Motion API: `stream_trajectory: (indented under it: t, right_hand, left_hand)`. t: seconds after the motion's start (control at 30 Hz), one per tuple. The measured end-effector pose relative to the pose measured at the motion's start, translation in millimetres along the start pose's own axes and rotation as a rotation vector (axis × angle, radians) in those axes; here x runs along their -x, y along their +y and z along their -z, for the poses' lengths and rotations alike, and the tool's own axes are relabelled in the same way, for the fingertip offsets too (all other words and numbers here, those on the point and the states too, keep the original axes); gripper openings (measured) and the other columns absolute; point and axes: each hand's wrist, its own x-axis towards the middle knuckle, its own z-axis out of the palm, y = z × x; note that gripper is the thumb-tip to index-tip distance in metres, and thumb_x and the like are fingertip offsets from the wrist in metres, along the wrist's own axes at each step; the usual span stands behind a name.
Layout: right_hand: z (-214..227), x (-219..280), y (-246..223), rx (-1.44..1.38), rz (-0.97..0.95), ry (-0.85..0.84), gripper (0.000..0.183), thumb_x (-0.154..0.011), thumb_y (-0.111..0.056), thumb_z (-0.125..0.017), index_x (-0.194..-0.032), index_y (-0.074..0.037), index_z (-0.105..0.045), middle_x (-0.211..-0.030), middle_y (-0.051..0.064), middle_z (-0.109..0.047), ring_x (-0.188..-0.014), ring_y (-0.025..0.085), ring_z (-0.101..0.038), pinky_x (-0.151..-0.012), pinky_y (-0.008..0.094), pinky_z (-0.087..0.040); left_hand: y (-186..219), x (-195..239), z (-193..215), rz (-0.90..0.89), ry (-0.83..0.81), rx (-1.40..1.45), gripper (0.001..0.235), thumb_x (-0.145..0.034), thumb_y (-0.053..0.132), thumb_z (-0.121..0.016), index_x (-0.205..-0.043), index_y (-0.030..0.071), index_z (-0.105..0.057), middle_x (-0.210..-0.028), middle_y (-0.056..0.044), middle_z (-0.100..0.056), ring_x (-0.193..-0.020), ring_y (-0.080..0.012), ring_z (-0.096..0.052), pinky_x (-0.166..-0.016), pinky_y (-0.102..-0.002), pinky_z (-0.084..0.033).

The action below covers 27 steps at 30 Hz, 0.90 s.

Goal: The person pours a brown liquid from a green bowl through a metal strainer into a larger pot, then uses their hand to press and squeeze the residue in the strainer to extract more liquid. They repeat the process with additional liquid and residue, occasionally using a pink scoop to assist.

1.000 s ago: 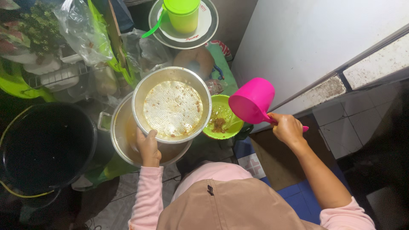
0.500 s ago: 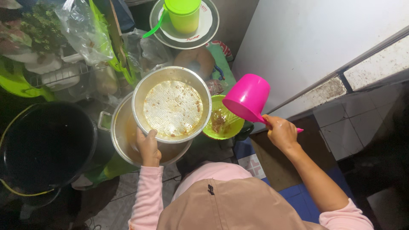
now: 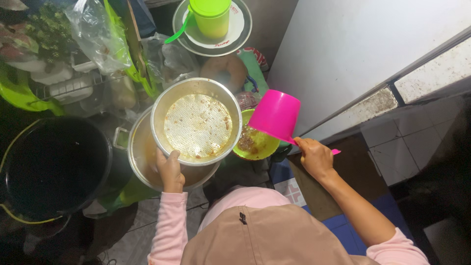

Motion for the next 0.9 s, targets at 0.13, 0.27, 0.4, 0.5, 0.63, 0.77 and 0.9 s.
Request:
stream_trajectory:
  t: [0.13,0.27,0.4,0.5,0.63,0.77,0.9]
  right_hand:
    - [-18.8,-1.7,24.2,-0.393,-0.149,-0.012,0.041,-0.082,-0.006,-0.076,-0.123,-0.011,-0.073,-0.099,0.011,-0.076,-0.086,0.019,-0.073,-0.073,0.034,-0.056]
    - [-15.2,-13.4,36.5,-0.833,-0.602,-0.275,0.046,-0.088,-0.011,-0.075,-0.133,-0.011,-0.069,-0.083,0.006,-0.069,-0.062,0.01,-0.06,-0.056,0.029,-0.049]
    - [6.3,-30.7,27.3,-1.111,-0.584,-0.325,0.042,-0.09,-0.009,-0.07,-0.132,-0.004,-0.067,-0.082,0.003,-0.068,-0.059,0.009,-0.055,-0.053,0.025,-0.043]
    - [17.6,-44.8,6.8,-1.218,-0.541,-0.351,0.042,-0.091,-0.008,-0.067,-0.133,-0.002,-0.065,-0.086,0.004,-0.072,-0.057,0.009,-0.053,-0.052,0.024,-0.041]
    - [18.4,-66.7,-29.0,-1.233,-0.446,-0.396,0.04,-0.093,-0.008,-0.068,-0.132,0.0,-0.066,-0.086,0.004,-0.07,-0.057,0.009,-0.052,-0.052,0.025,-0.04]
    - [7.7,-93.2,-72.0,-1.298,-0.365,-0.46,0.039,-0.091,-0.007,-0.067,-0.129,0.002,-0.065,-0.089,0.004,-0.072,-0.059,0.009,-0.055,-0.054,0.025,-0.044]
    - [-5.0,-122.5,-125.5,-1.219,-0.273,-0.534,0.04,-0.091,-0.006,-0.067,-0.13,0.0,-0.065,-0.091,0.003,-0.073,-0.062,0.007,-0.056,-0.055,0.023,-0.043]
  left_hand:
    - [-2.2,2.4,6.7,0.007,0.018,-0.018,0.057,-0.082,-0.011,-0.055,-0.137,0.002,-0.055,-0.128,-0.008,-0.063,-0.114,-0.0188,-0.061,-0.101,-0.031,-0.048]
    - [-4.1,5.9,15.3,-0.008,0.021,0.03,0.056,-0.082,-0.011,-0.054,-0.136,0.002,-0.054,-0.128,-0.009,-0.063,-0.114,-0.0196,-0.061,-0.101,-0.032,-0.048]
    - [-2.9,11.8,29.6,0.004,0.075,0.045,0.055,-0.082,-0.011,-0.054,-0.136,0.001,-0.054,-0.129,-0.01,-0.063,-0.115,-0.0206,-0.062,-0.101,-0.033,-0.049]
    - [2.7,15.2,41.9,-0.004,0.107,0.061,0.057,-0.082,-0.01,-0.053,-0.138,0.002,-0.052,-0.131,-0.01,-0.063,-0.118,-0.021,-0.062,-0.102,-0.032,-0.048]
    - [16.0,21.0,58.6,-0.016,0.178,0.078,0.06,-0.081,-0.01,-0.052,-0.14,0.002,-0.051,-0.132,-0.011,-0.062,-0.118,-0.022,-0.062,-0.102,-0.034,-0.049]
    - [37.5,29.3,81.3,-0.053,0.25,0.097,0.057,-0.083,-0.009,-0.052,-0.139,0.003,-0.052,-0.13,-0.01,-0.062,-0.116,-0.022,-0.062,-0.097,-0.035,-0.05]
    - [59.0,36.3,116.1,0.013,0.38,0.166,0.055,-0.082,-0.007,-0.051,-0.135,0.007,-0.052,-0.123,-0.008,-0.063,-0.106,-0.0217,-0.064,-0.084,-0.038,-0.055]
